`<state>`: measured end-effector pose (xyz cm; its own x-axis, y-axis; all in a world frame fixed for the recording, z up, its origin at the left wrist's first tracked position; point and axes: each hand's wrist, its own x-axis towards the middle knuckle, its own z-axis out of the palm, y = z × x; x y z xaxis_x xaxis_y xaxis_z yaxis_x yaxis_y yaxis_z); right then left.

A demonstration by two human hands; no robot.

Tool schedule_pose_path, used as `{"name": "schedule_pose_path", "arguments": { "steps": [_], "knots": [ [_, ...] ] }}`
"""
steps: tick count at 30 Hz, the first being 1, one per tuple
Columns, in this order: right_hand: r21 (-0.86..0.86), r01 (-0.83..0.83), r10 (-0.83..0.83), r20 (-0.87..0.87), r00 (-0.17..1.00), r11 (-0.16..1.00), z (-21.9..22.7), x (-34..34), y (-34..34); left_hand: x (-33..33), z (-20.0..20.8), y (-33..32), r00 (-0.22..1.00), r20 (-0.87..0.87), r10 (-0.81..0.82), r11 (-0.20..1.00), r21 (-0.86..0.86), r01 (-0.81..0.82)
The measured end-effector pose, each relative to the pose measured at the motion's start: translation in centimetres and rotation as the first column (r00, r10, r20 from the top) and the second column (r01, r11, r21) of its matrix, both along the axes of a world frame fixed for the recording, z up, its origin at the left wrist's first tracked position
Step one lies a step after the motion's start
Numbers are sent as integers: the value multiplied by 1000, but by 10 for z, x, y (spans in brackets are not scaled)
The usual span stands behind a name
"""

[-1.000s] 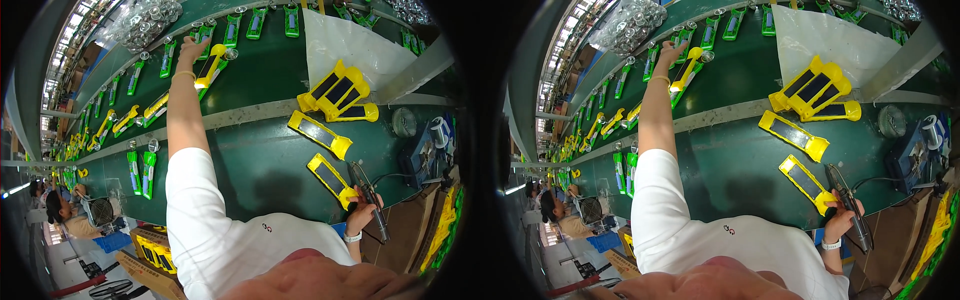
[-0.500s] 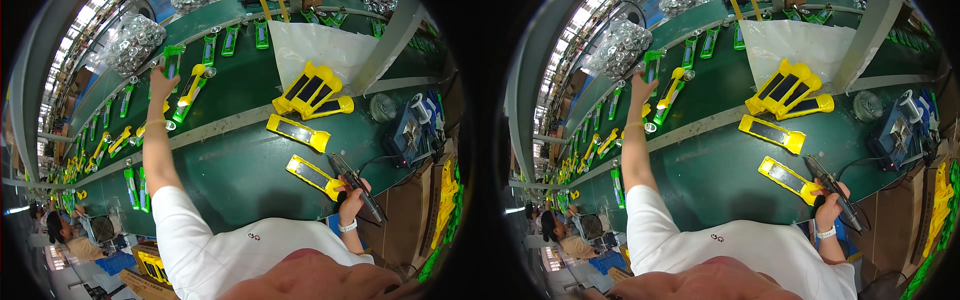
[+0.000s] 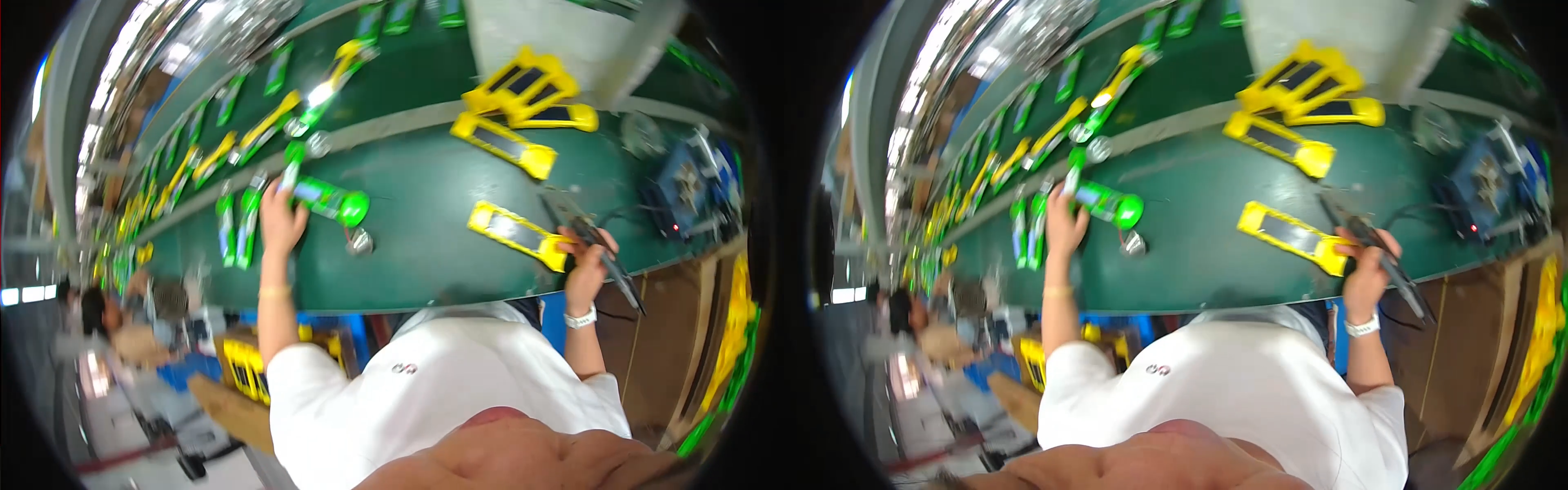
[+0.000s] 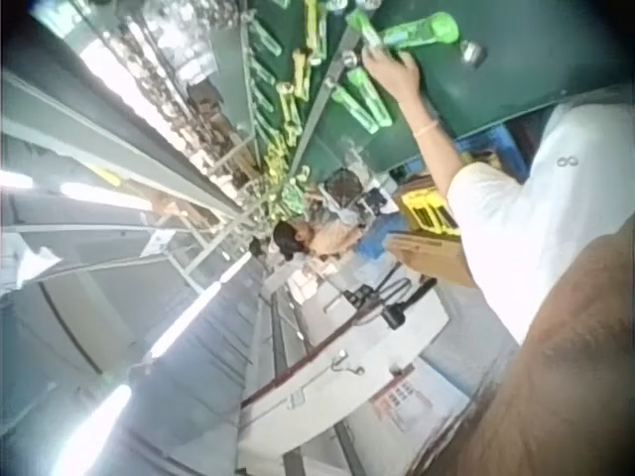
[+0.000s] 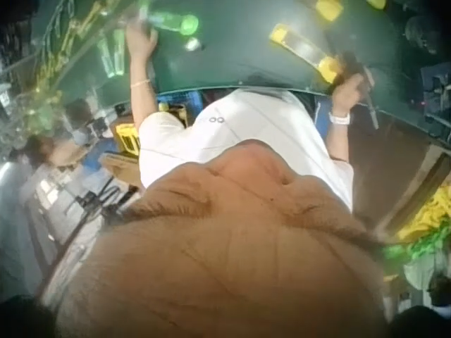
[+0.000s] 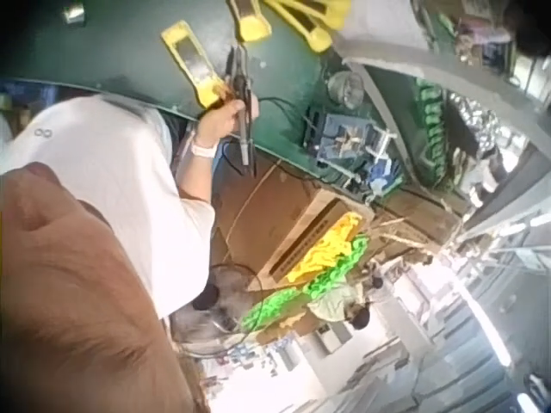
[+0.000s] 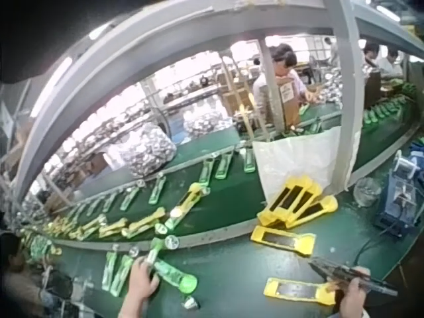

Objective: Soldering components while assembling portable flashlights on a factory production line.

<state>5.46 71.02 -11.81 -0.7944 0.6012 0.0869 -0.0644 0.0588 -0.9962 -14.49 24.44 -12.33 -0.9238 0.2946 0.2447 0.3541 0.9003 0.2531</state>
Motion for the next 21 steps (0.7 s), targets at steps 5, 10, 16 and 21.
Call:
{"name": "schedule_pose_path", "arguments": {
  "steps": [5,10,16,21],
  "knots": [
    [-30,-35,33,-44,998,999,3,-7,-2,19,6,-25,979,-95,182,979,110,-172],
    [-1,-66,66,-28,997,998,0,-4,-2,55,-1,-50,950,-161,269,940,-174,-295],
    [-68,44,-48,-60,997,997,-5,6,2,10,30,19,968,98,-232,958,-149,245],
    [-52,32,-36,-86,996,998,10,36,-3,2,36,21,937,230,-264,964,22,266]
  ]
}}
